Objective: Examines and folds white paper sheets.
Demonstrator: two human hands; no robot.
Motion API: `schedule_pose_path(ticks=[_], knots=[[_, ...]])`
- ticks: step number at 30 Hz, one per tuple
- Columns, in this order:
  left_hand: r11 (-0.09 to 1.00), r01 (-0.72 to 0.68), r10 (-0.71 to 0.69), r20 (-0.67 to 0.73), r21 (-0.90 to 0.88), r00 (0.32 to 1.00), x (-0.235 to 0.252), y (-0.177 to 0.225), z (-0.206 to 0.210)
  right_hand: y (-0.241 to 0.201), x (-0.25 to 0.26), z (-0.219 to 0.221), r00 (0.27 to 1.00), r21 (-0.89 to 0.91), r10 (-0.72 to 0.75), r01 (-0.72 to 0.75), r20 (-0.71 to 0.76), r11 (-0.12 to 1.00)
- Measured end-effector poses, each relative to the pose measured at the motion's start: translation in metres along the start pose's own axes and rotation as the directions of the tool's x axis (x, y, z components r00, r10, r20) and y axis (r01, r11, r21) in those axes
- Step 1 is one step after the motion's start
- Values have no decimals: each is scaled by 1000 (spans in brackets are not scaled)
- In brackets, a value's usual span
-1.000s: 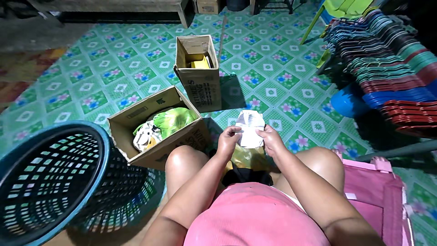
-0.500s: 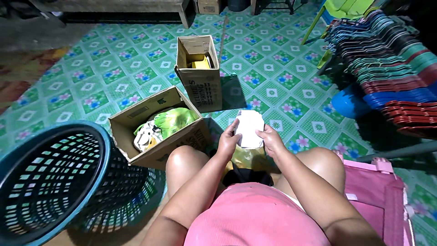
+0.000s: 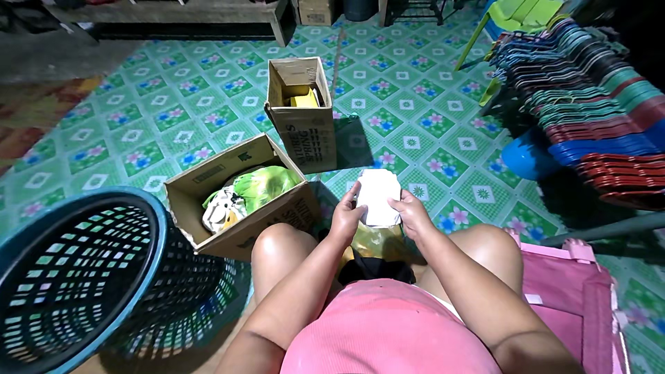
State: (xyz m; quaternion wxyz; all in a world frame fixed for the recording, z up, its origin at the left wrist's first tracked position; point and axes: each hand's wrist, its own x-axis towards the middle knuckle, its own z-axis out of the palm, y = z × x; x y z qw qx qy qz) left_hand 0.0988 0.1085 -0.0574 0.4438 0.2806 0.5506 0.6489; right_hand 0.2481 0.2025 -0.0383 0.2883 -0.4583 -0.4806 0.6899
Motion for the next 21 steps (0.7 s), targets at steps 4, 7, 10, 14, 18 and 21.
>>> schedule_pose_path(ticks=[4, 7, 10, 14, 18, 21], knots=[[999, -10, 10, 9, 37, 1000, 0, 1, -1, 0, 0, -1, 1000, 3, -8, 8, 21, 1000], [997, -30, 30, 5, 73, 1000, 1, -1, -2, -3, -2, -3, 999, 39, -13, 12, 40, 999], [989, -77, 79, -12, 127, 997, 3, -5, -4, -5, -2, -5, 995, 43, -18, 14, 100, 999], [978, -124, 136, -59, 170, 989, 4, -6, -5, -6, -3, -10, 971, -69, 52, -37, 231, 997], [976, -117, 133, -76, 184, 988, 4, -3, -6, -6, -2, -9, 969, -121, 94, -67, 231, 990], [978, -120, 134, -75, 169, 988, 5, -3, -7, -6, 0, -11, 970, -117, 84, -59, 226, 991]])
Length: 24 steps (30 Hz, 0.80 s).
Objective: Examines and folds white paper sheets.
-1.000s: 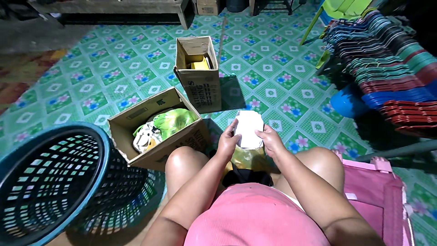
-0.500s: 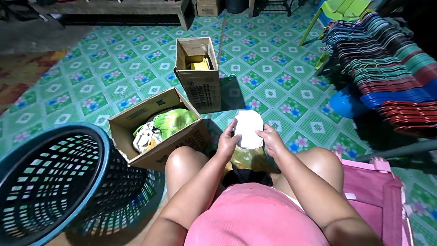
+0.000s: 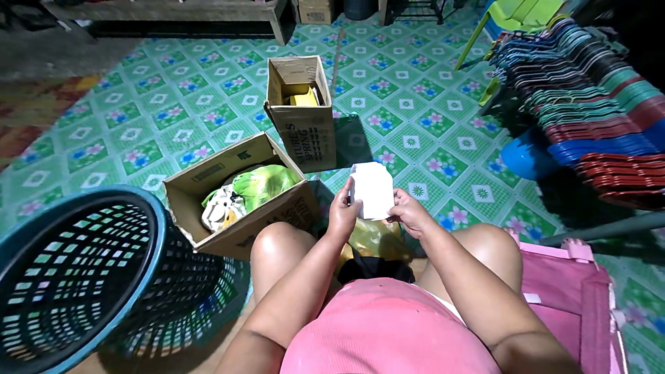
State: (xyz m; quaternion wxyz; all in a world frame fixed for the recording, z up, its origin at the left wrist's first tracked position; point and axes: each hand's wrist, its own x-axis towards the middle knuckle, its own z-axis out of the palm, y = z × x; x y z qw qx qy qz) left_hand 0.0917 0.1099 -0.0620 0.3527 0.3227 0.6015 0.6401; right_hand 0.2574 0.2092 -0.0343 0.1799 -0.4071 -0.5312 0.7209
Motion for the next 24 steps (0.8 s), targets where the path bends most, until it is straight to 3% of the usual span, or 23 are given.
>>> schedule_pose_path(ticks=[11, 24], knots=[[999, -3, 4, -13, 39, 1000, 1, 0, -1, 0, 2, 2, 1000, -150, -3, 1, -12, 989], [999, 13, -13, -4, 30, 1000, 2, -2, -3, 3, 5, 1, 1000, -164, -23, 22, -5, 986]])
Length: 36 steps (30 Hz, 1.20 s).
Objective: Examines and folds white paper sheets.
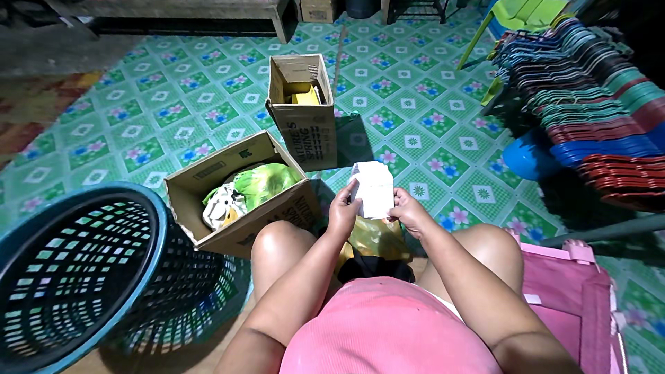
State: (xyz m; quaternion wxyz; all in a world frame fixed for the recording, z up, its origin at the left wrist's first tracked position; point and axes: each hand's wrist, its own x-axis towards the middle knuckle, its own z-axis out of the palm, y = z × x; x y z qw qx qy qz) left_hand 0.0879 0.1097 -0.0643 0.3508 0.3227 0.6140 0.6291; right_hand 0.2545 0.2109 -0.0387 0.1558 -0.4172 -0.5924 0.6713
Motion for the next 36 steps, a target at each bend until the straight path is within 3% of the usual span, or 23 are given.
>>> schedule_pose_path(ticks=[36], knots=[[992, 112, -113, -8, -59, 994, 0, 6, 2, 0, -1, 2, 1000, -21, 1, -1, -21, 1000]])
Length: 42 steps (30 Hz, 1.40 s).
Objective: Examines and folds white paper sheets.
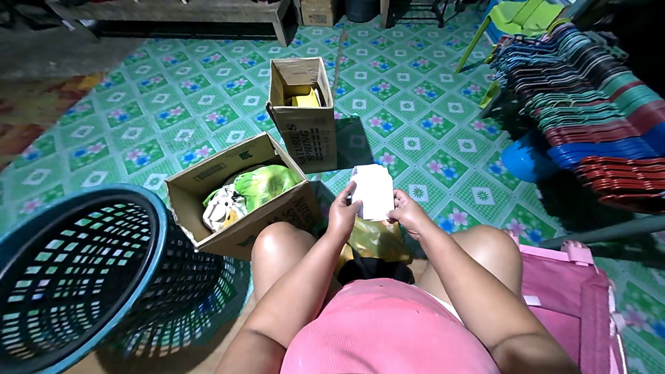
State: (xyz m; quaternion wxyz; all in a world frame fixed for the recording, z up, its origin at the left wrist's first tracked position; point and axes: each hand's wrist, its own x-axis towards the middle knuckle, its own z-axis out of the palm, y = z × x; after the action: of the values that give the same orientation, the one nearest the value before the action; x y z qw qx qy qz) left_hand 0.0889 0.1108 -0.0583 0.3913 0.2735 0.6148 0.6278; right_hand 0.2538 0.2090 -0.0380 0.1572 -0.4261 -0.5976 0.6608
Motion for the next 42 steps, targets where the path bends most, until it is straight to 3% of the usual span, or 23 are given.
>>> schedule_pose_path(ticks=[42], knots=[[999, 32, -31, 24, -24, 999, -1, 0, 0, 1, 0, 1, 1000, 28, 3, -2, -15, 1000]])
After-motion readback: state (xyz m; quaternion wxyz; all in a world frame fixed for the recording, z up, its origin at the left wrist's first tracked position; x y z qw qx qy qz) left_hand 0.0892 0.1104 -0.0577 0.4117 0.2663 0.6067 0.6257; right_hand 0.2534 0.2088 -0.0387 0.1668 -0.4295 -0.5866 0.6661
